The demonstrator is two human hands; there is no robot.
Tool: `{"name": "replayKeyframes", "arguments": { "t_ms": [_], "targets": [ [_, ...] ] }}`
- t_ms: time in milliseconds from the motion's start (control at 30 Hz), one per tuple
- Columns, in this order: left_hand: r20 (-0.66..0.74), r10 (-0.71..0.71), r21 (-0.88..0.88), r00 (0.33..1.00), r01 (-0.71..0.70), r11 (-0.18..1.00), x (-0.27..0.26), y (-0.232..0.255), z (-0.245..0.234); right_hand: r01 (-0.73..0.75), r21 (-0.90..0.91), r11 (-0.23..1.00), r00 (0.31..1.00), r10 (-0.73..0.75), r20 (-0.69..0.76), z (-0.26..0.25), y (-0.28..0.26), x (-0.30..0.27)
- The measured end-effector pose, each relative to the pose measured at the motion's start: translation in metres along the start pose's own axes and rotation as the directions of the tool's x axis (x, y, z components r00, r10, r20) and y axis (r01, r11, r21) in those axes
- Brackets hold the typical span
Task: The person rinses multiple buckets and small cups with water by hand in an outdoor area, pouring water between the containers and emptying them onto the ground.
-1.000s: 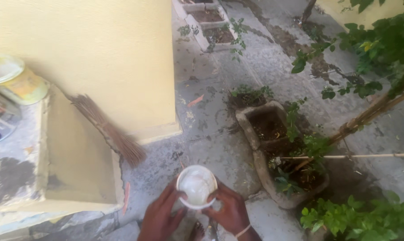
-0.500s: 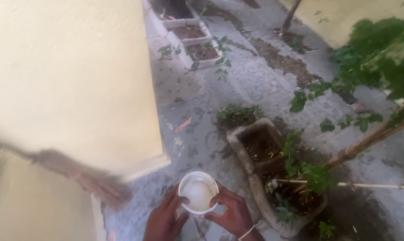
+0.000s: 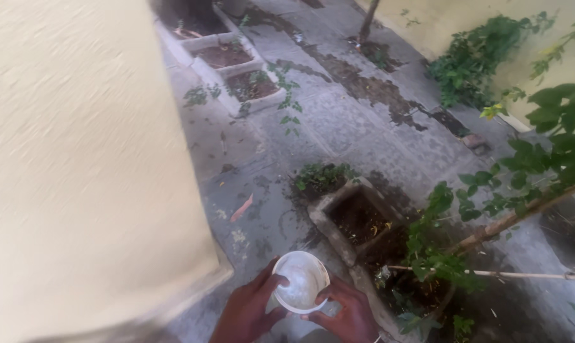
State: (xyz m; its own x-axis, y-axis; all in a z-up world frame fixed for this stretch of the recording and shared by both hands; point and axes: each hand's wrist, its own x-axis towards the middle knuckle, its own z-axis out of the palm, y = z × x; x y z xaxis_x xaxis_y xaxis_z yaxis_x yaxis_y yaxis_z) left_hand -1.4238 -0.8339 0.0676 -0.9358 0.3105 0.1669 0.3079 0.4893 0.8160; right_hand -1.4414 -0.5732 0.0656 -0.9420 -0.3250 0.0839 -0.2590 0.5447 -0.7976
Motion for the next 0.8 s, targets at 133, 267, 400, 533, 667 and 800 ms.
{"name": "replayKeyframes", "arguments": {
  "t_ms": [133,267,400,533,667,800],
  "targets": [
    [0.049,-0.001,-0.060,0.999,0.004,0.998,0.035,-0.020,-0.003,-0.067,-0.015,0.998,0.998,0.067,-0.021,-0.002,0.012,0.029],
    [0.080,-0.104,-0.045,0.991,0.107,0.993,0.076,-0.046,0.006,-0.191,0.045,0.981,0.981,0.192,-0.037,-0.006,0.025,0.068],
    [0.032,-0.083,-0.009,0.996,0.084,0.996,0.120,-0.069,0.007,-0.151,0.012,0.988,0.988,0.151,-0.019,-0.013,0.046,0.117],
    [-0.022,-0.099,-0.003,0.995,0.099,0.995,0.168,-0.072,-0.005,0.000,-0.031,1.000,1.000,0.001,0.011,-0.034,0.061,0.174],
    [-0.080,-0.140,0.077,0.987,0.146,0.986,0.216,-0.077,-0.014,0.139,-0.033,0.990,0.990,-0.139,-0.006,-0.052,0.077,0.233],
    [-0.052,-0.236,0.180,0.970,0.242,0.953,0.264,-0.087,-0.016,0.079,-0.064,0.995,0.989,-0.070,0.131,-0.069,0.094,0.287]
  ]
}}
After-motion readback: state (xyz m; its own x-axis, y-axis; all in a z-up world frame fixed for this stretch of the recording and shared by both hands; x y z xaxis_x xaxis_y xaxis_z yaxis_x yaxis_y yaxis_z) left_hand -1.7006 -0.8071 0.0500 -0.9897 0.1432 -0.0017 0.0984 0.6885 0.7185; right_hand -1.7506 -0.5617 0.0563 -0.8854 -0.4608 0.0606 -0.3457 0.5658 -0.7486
